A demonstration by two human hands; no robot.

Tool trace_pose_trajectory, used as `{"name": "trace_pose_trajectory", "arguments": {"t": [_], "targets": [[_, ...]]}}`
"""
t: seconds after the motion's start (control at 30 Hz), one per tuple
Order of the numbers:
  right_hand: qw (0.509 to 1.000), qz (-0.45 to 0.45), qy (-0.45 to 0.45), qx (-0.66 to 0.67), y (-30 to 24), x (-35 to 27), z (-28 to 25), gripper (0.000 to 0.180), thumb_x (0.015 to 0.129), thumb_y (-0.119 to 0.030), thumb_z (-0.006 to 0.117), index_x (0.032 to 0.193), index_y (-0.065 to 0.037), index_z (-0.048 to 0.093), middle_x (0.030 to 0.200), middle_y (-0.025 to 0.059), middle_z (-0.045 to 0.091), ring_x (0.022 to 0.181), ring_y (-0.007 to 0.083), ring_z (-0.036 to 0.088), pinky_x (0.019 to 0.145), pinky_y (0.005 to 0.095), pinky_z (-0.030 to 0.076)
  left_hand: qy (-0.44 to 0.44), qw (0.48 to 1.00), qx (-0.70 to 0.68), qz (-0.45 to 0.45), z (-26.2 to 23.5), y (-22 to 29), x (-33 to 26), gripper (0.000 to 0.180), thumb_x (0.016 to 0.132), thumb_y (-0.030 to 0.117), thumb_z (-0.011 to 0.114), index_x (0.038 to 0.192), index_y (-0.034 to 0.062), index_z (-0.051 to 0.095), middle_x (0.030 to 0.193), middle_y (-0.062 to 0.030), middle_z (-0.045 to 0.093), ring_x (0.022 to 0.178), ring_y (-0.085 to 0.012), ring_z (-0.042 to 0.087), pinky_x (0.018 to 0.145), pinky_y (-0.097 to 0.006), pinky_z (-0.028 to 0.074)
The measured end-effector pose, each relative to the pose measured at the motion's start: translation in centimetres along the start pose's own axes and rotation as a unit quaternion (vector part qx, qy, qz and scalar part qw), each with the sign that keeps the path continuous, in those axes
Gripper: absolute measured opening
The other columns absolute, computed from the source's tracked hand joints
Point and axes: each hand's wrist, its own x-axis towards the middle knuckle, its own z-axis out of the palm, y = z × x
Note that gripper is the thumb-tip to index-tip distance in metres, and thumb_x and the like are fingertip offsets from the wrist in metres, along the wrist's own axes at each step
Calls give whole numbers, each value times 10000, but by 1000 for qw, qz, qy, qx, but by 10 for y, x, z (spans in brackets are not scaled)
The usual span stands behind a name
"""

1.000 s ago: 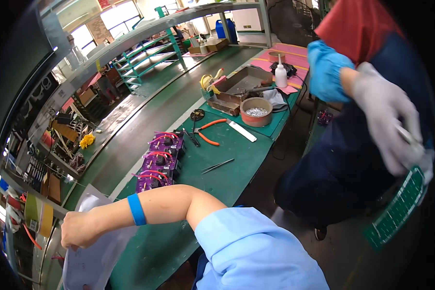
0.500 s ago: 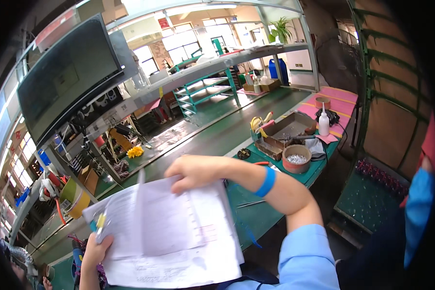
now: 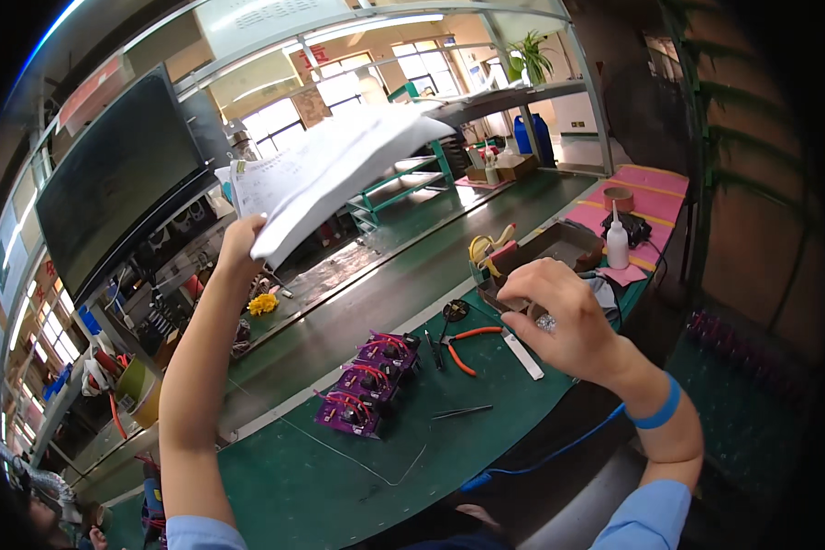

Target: The person assembles purple circuit boards by inserting wires and components, then uses a handheld scanner to read a document. They handle multiple boards, moving them on the table and connecting wires to the components.

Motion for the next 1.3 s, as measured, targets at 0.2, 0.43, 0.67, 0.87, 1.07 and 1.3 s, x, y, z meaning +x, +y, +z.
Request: {"name": "trace_pose_trajectory", "arguments": {"t": [0.2,0.43,0.67,0.87,1.07,1.3], "targets": [[994,-6,-107,-20,46,7,-3,109,659,-60,615,716,-36,525,700,99,524,660,271,507,598,357,405,27,993,-110,25,44,-24,90,200,710,-48,382,895,-14,451,751,-100,528,560,-170,529,378,-221,413],[986,4,-144,-89,167,112,55,94,709,-88,570,757,-13,539,738,115,547,727,261,542,654,338,428,108,972,-208,30,79,-31,182,139,767,-4,443,867,58,518,690,-50,549,538,-132,528,407,-207,440],[993,82,-52,-61,263,229,162,225,757,-194,570,919,-39,543,894,141,529,839,281,514,744,345,412,101,995,17,-3,50,-30,282,157,742,11,462,868,55,546,678,-52,568,552,-117,555,400,-214,447],[974,177,-31,-137,309,309,215,535,793,-370,522,1203,-55,387,1137,249,431,1081,357,415,890,404,357,42,969,214,-117,34,-33,317,39,689,45,586,660,37,561,534,-27,537,379,-72,453,308,-194,334],[922,266,-193,-203,339,356,239,575,734,-420,552,1173,-69,432,1076,225,503,1040,346,467,864,400,389,-8,970,181,-161,46,-17,291,128,767,154,588,831,45,569,713,-47,610,517,-51,546,388,-146,393],[935,284,-82,-196,328,367,244,564,736,-447,533,1160,-87,439,1025,253,517,970,330,517,805,400,422,11,952,256,-166,41,-18,292,124,788,187,564,834,72,568,668,-21,603,488,-55,546,361,-165,364]]}}
